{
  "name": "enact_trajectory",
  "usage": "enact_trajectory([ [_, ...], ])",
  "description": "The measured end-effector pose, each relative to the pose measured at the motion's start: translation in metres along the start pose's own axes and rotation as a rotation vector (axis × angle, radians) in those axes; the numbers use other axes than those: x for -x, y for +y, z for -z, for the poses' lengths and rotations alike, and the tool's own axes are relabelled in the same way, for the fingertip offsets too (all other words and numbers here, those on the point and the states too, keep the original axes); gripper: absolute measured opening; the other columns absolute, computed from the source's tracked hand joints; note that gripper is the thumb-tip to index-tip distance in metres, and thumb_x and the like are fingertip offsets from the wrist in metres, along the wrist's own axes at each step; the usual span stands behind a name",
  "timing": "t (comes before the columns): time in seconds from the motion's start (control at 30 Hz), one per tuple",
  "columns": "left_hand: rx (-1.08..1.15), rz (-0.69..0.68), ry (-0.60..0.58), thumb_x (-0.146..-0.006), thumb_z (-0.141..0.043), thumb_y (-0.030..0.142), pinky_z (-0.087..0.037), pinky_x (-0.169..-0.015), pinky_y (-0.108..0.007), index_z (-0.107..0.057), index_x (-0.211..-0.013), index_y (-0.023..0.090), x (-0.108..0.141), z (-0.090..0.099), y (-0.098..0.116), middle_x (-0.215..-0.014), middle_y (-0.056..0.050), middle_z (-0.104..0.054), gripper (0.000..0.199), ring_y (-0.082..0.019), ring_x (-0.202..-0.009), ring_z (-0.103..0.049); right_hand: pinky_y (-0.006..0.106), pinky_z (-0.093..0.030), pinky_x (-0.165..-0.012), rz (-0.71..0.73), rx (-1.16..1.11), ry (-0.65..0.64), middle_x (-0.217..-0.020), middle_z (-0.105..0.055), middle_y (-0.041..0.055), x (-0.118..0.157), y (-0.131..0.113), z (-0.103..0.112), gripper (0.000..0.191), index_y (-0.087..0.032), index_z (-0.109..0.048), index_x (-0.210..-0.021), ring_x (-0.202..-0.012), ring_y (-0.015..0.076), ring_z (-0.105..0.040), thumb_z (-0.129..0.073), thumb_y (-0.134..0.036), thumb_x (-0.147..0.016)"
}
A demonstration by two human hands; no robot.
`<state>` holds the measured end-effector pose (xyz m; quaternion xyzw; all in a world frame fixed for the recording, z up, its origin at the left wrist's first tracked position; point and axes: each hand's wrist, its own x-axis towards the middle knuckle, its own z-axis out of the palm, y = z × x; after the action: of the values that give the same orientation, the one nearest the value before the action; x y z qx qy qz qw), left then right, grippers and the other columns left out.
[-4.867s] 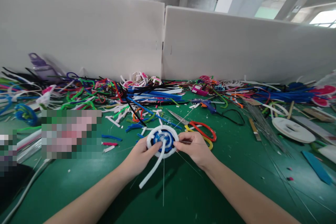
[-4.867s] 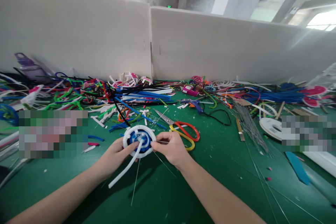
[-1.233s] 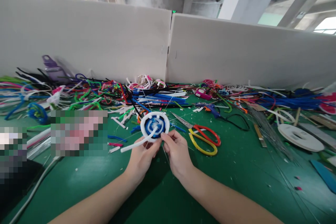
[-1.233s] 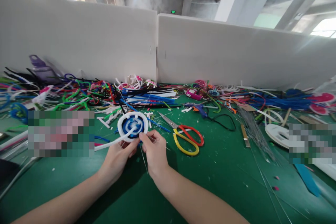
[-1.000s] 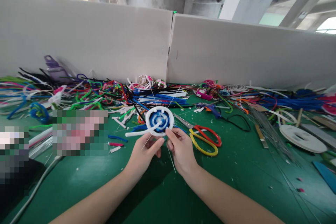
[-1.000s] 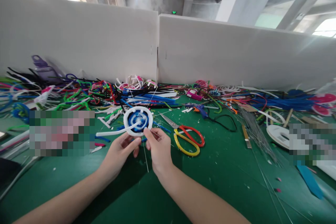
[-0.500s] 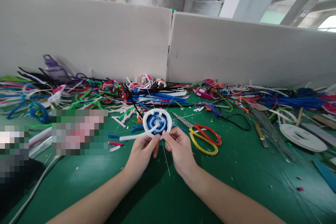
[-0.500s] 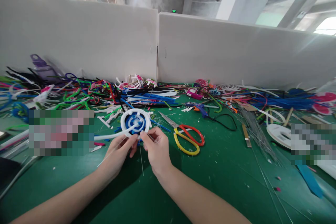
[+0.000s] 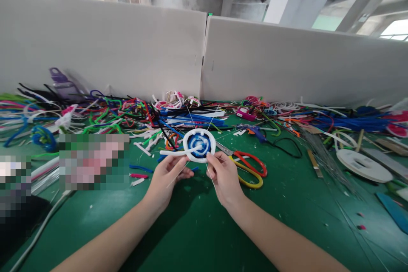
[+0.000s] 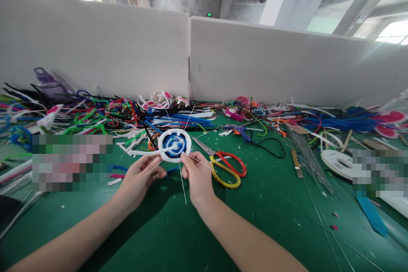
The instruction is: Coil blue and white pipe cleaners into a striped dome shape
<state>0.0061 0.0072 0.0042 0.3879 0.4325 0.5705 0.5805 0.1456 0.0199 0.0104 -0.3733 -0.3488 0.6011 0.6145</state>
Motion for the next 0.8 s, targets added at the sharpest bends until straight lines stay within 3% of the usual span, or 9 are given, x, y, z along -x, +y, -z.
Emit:
enact_trajectory([
  [0.13,0.068,0.049,-0.033,-0.073,-0.07,0.032,-0.048,-0.057,-0.021,-0.062,-0.089,0.013,-0.0026,0.0039,-0.0001,-0.057,0.0,-0.063,0.026,-0.011,-0.055,-0.061,0.02,-0.021,-0.042,-0.012,0.03,-0.037,-0.043,-0.04,-0.0105,0.0,0.0006,0.0017,0.027,-0.018,-0.047,-0.067,-0.038,0.0032,-0.033,-0.071,-0.03,-0.072],
  [0.43,0.07,0.035,-0.108,-0.074,-0.07,0.026,-0.044,-0.054,-0.019,-0.057,-0.073,0.016,-0.0005,0.0036,0.0042,-0.056,0.004,-0.058,0.016,-0.008,-0.053,-0.056,0.02,-0.024,-0.042,0.006,0.056,-0.113,-0.045,-0.042,-0.0099,-0.001,0.004,0.0051,0.026,-0.019,-0.049,-0.066,-0.038,0.0044,-0.035,-0.07,-0.032,-0.072],
  [0.8,0.114,0.023,-0.083,-0.074,-0.069,0.026,-0.044,-0.056,-0.018,-0.057,-0.082,0.017,0.0002,0.0035,0.0024,-0.059,0.004,-0.058,0.017,-0.007,-0.055,-0.056,0.02,-0.025,-0.042,0.037,0.087,-0.162,-0.045,-0.042,-0.0109,-0.0043,0.0007,0.0062,0.028,-0.02,-0.046,-0.067,-0.037,0.0043,-0.037,-0.071,-0.031,-0.071],
])
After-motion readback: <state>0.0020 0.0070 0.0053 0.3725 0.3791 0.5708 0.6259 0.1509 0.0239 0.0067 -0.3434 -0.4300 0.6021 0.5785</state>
